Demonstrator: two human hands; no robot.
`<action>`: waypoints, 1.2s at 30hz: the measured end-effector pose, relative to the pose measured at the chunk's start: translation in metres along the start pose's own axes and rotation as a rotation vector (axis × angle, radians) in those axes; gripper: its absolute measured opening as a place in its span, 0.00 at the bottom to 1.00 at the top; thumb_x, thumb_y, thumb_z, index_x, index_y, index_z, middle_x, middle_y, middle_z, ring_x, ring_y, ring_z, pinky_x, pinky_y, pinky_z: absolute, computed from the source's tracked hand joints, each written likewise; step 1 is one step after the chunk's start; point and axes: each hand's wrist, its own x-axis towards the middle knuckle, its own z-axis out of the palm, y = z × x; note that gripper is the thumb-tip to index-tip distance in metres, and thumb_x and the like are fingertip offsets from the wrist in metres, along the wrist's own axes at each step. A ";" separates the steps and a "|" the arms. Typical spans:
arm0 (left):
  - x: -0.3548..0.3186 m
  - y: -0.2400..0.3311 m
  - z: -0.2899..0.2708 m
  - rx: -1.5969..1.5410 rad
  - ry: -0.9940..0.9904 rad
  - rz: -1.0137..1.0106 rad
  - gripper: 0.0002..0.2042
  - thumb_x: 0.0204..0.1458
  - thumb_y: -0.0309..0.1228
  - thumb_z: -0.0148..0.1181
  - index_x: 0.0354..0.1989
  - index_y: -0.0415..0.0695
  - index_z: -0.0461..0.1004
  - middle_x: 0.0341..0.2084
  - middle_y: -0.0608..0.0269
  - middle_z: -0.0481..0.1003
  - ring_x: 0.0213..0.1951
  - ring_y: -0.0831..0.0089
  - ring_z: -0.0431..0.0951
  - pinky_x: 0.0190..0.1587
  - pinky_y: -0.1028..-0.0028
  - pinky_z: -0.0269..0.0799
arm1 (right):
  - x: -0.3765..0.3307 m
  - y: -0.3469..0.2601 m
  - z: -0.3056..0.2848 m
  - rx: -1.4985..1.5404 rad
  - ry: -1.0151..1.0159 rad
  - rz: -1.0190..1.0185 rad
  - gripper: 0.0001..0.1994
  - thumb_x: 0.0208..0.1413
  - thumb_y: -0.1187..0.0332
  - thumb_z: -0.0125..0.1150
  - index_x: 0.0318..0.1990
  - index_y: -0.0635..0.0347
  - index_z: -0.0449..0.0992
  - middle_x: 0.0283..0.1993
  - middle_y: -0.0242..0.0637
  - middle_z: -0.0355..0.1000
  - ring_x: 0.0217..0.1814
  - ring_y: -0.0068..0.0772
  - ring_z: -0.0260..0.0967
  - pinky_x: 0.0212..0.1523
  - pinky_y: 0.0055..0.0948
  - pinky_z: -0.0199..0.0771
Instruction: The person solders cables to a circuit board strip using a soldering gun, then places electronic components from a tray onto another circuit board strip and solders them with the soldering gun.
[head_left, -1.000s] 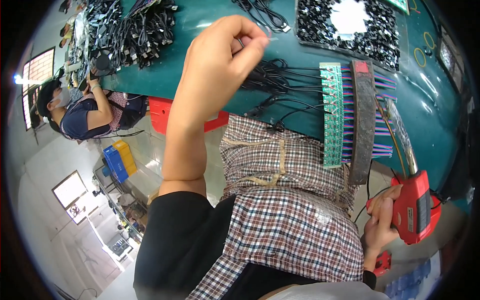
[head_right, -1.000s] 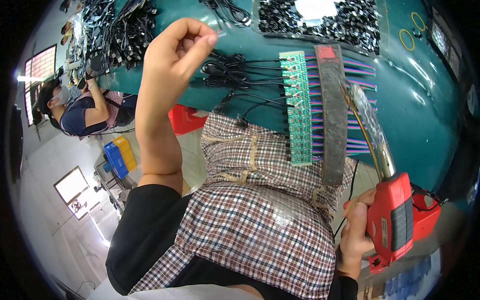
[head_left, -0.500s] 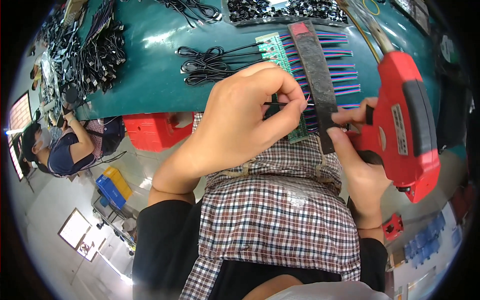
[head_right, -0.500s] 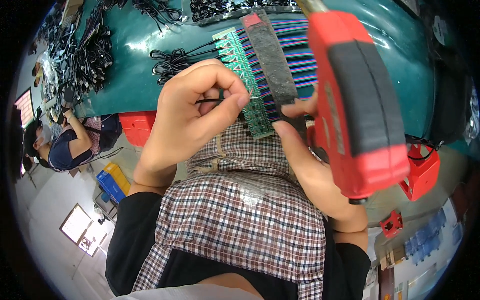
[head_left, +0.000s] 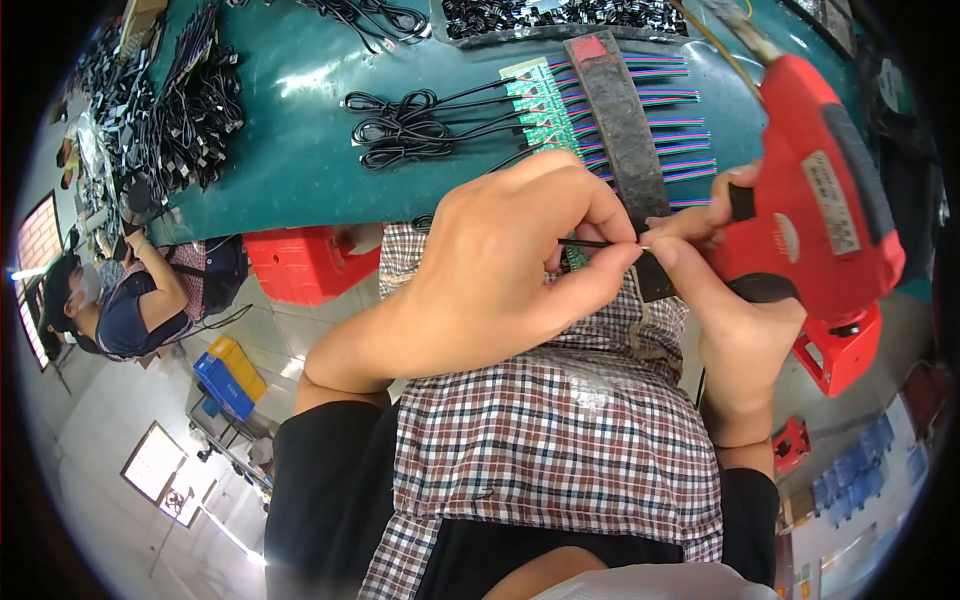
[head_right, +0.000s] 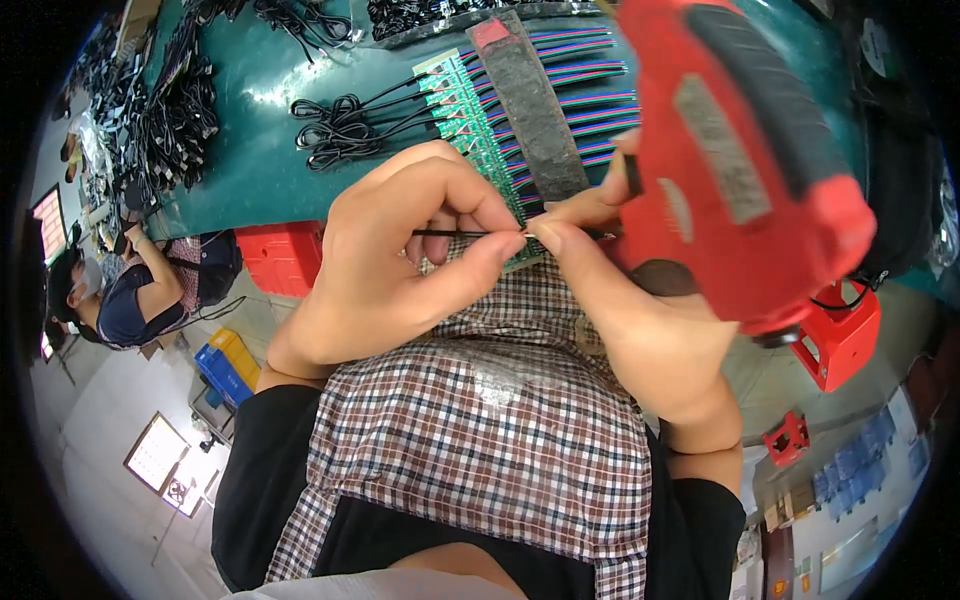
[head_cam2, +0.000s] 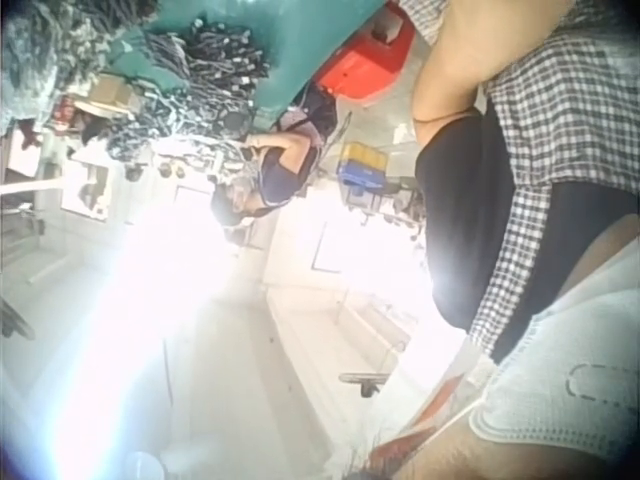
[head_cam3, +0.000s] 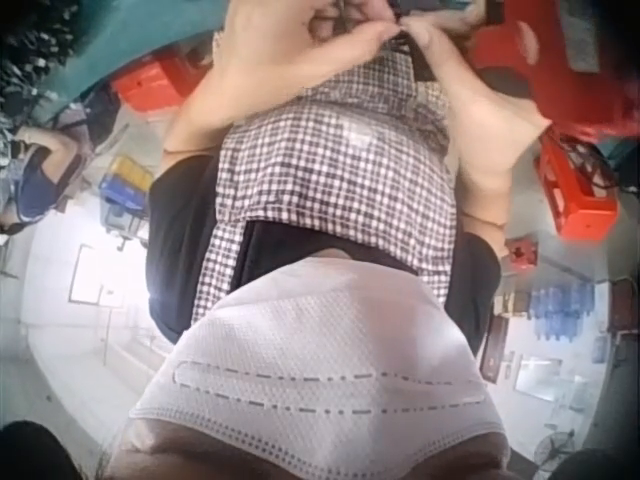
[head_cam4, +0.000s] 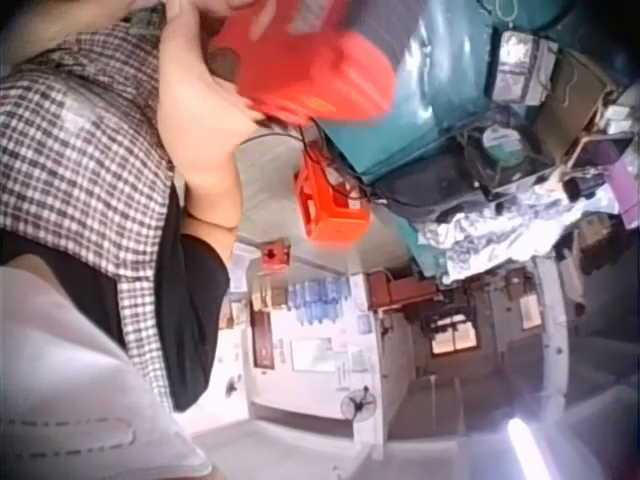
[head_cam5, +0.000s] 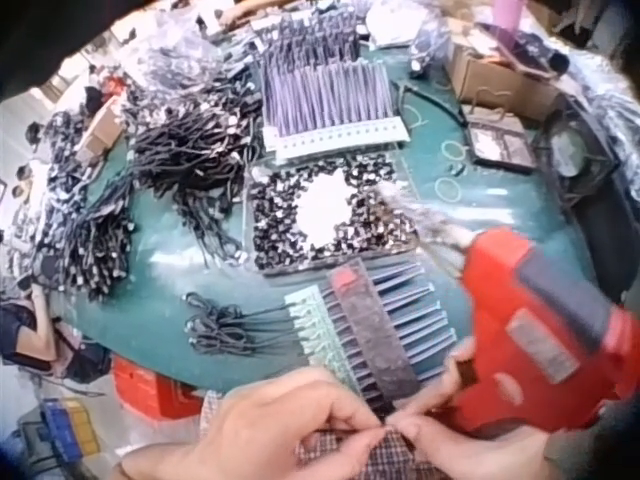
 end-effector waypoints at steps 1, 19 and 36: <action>0.000 0.001 -0.001 0.000 0.001 -0.005 0.06 0.45 0.20 0.68 0.30 0.41 0.77 0.26 0.70 0.72 0.23 0.86 0.65 0.22 0.82 0.58 | 0.000 -0.004 0.001 0.121 0.052 0.013 0.26 0.50 0.90 0.60 0.56 0.67 0.62 0.43 0.36 0.64 0.42 0.31 0.76 0.50 0.35 0.77; 0.009 -0.030 0.000 0.650 0.230 -0.001 0.05 0.43 0.25 0.68 0.26 0.45 0.77 0.23 0.68 0.75 0.20 0.72 0.72 0.24 0.73 0.67 | -0.079 0.010 -0.076 -0.726 -0.284 -0.026 0.20 0.60 0.74 0.59 0.59 0.64 0.67 0.37 0.34 0.66 0.30 0.25 0.65 0.32 0.28 0.69; 0.007 -0.032 0.005 0.720 0.257 -0.008 0.05 0.42 0.25 0.68 0.25 0.44 0.76 0.23 0.67 0.75 0.27 0.69 0.79 0.28 0.71 0.72 | -0.086 0.025 -0.066 -0.541 -0.160 0.148 0.06 0.60 0.77 0.58 0.44 0.64 0.71 0.37 0.35 0.66 0.30 0.24 0.65 0.31 0.24 0.67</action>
